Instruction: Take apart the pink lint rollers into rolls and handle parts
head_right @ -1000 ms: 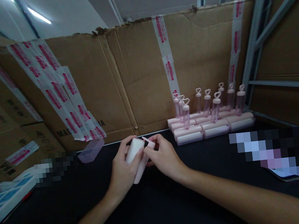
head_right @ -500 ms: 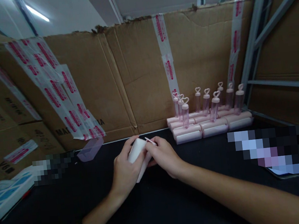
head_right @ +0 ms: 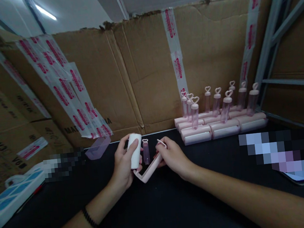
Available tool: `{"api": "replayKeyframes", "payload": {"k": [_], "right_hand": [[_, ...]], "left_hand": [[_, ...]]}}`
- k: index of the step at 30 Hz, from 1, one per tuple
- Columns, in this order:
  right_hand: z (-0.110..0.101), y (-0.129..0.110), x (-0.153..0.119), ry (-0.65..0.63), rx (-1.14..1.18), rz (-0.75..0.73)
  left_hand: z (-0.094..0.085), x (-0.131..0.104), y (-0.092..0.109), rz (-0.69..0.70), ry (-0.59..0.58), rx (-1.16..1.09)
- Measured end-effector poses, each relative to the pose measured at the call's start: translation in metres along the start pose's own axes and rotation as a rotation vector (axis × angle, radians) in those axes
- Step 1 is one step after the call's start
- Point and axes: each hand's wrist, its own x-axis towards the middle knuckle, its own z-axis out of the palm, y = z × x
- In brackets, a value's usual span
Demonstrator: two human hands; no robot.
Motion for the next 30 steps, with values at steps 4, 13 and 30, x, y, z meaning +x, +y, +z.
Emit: {"api": "replayKeyframes", "payload": {"k": [4, 13, 30], "right_hand": [[-0.005, 0.004, 0.005, -0.002, -0.066, -0.025], [-0.047, 0.003, 0.035, -0.224, -0.499, -0.127], [-0.039, -0.027, 0.017, -0.096, -0.74, -0.937]], "left_hand": [[-0.006, 0.006, -0.001, -0.016, 0.028, -0.057], [-0.015, 0.012, 0.0, 0.025, 0.035, -0.082], [-0.023, 0.012, 0.005, 0.55, -0.301, 0.629]]}}
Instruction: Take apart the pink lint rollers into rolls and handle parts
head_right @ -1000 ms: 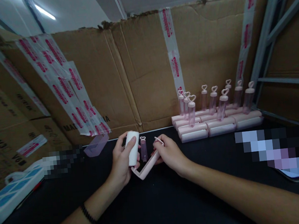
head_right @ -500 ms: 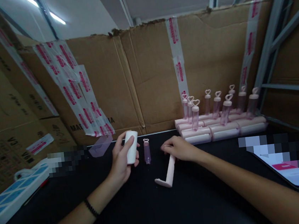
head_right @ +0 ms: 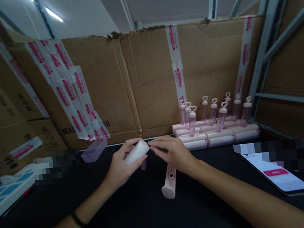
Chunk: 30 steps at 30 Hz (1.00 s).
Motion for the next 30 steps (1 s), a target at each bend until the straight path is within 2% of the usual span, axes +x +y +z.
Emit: {"api": "replayKeyframes", "payload": {"k": [4, 6, 21, 30], "right_hand": [[-0.0003, -0.0027, 0.0002, 0.001, 0.003, -0.147], [-0.0005, -0.0019, -0.0001, -0.015, 0.006, -0.169], [-0.0038, -0.001, 0.001, -0.047, -0.022, -0.206], [-0.0071, 0.0055, -0.0015, -0.186, -0.026, -0.135]], "left_hand": [[0.0004, -0.0004, -0.0001, -0.005, -0.018, -0.012], [0.0003, 0.0001, 0.0005, -0.018, -0.026, -0.046], [-0.0045, 0.0, 0.0033, -0.018, -0.076, -0.082], [-0.0063, -0.0007, -0.0004, 0.029, -0.135, -0.032]]}}
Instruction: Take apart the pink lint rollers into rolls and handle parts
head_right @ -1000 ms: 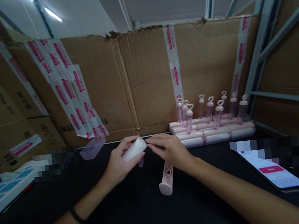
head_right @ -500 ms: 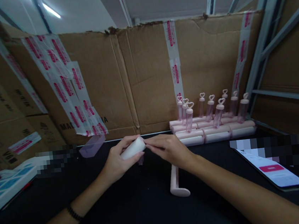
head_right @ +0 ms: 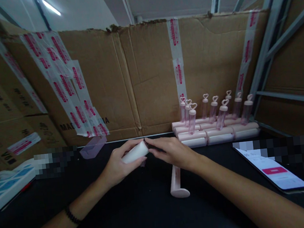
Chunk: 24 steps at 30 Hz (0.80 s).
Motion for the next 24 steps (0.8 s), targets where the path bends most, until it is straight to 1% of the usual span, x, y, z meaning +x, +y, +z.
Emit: {"api": "replayKeyframes", "payload": {"k": [4, 7, 9, 12, 16, 18, 24], "right_hand": [[-0.005, 0.002, -0.001, -0.12, 0.071, 0.026], [-0.008, 0.001, -0.002, -0.213, 0.156, 0.029], [-0.008, 0.0, -0.002, -0.245, 0.183, 0.019], [-0.007, -0.003, -0.002, -0.225, 0.126, -0.003], [-0.006, -0.007, -0.001, -0.155, 0.053, -0.023], [-0.007, -0.01, 0.0, -0.137, 0.056, -0.018], [-0.011, -0.015, 0.001, -0.148, 0.113, 0.046]], "left_hand": [[-0.002, 0.0, 0.001, 0.045, -0.049, 0.023], [-0.006, 0.0, 0.002, 0.083, -0.123, 0.044], [-0.01, 0.001, 0.003, 0.087, -0.176, 0.061], [-0.014, 0.004, 0.006, 0.087, -0.207, 0.072], [-0.015, 0.007, 0.011, 0.087, -0.225, 0.052], [-0.015, 0.007, 0.013, 0.089, -0.224, 0.049], [-0.016, 0.007, 0.014, 0.069, -0.197, 0.037]]}}
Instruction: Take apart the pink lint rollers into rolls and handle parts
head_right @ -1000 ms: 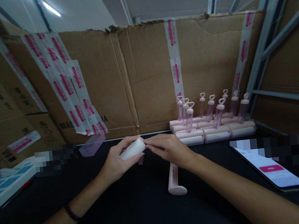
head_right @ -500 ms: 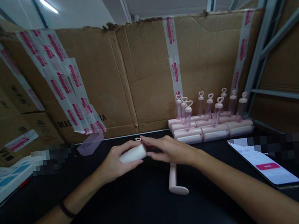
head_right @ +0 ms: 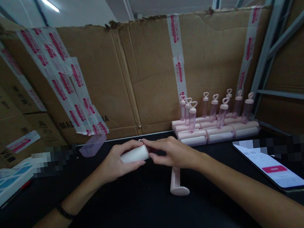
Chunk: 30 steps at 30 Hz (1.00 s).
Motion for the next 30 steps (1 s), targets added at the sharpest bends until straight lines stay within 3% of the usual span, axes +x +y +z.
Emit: {"api": "replayKeyframes", "payload": {"k": [11, 16, 21, 30], "right_hand": [[0.003, 0.002, 0.0, 0.005, 0.178, 0.068], [0.003, 0.003, 0.001, -0.051, 0.258, 0.087], [0.001, 0.001, 0.001, -0.109, 0.172, 0.059], [0.007, 0.002, -0.002, -0.1, 0.011, 0.018]], "left_hand": [[-0.001, -0.002, -0.002, 0.01, 0.011, 0.009], [-0.001, -0.002, 0.0, 0.0, -0.012, 0.006], [0.0, -0.002, -0.002, 0.002, -0.052, 0.014], [-0.002, -0.001, -0.01, 0.01, -0.082, 0.047]]}}
